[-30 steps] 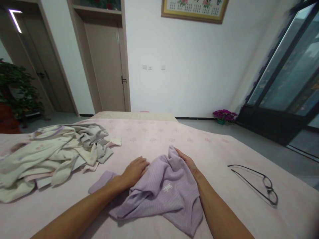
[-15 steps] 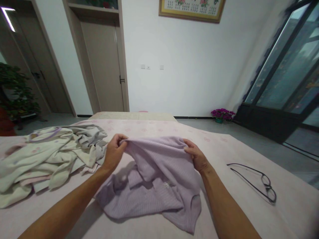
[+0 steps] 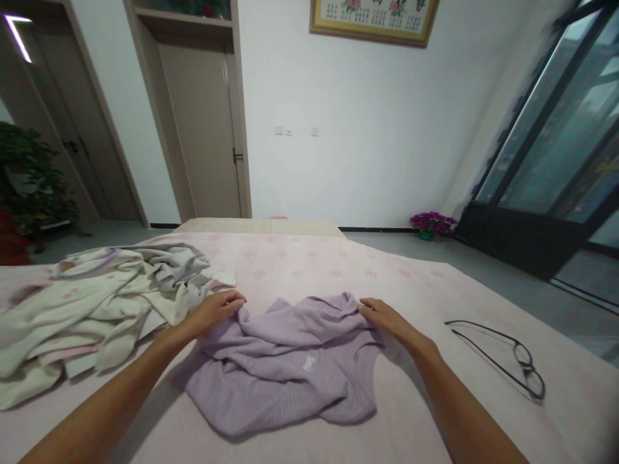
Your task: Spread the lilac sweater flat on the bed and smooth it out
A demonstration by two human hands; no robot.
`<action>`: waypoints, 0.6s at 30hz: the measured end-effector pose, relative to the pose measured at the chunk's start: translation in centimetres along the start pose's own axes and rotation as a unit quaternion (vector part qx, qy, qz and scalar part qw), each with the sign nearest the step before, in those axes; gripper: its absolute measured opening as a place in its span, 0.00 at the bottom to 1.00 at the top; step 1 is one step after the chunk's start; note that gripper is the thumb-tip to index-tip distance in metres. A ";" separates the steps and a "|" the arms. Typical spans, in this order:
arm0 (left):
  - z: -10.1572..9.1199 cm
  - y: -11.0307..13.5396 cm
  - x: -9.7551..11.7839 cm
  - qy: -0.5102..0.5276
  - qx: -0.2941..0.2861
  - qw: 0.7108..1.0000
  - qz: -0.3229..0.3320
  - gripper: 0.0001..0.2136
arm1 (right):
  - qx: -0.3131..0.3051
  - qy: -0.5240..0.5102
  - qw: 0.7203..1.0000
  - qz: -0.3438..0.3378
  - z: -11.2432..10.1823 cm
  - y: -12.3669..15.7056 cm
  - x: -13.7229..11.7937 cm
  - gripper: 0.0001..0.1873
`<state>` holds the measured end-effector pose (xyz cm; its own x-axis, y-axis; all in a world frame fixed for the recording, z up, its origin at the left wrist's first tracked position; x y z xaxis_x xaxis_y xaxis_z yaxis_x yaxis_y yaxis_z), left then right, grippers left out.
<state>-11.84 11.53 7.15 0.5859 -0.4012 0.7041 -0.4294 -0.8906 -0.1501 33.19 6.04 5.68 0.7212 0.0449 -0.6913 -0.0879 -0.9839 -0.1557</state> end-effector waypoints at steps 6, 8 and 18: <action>1.1 -1.9 -4.4 -0.193 0.025 0.978 0.070 0.18 | 0.037 -0.001 0.999 -0.006 1.8 1.6 1.1 0.23; 1.0 -2.0 -5.4 -0.268 0.028 0.960 0.073 0.19 | 0.054 -0.010 0.998 -0.001 2.4 1.9 1.0 0.24; -3.5 -2.2 -8.8 -0.335 0.118 0.935 -0.001 0.19 | 0.070 0.052 0.996 0.036 2.5 1.9 1.7 0.27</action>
<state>-18.45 17.78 3.75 0.9195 -0.3732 0.1237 -0.3103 -0.8821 -0.3543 32.53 4.65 2.38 0.7757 -0.0499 -0.6292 -0.2313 -0.9500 -0.2099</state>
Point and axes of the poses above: each hand's wrist, its own y-axis away from the middle knuckle, its own z-axis out of the palm, x = y × z, the point moved 6 cm from there along -y, towards the middle knuckle, and after that the axes turned 9 degrees about y, right-handed, at the moved point
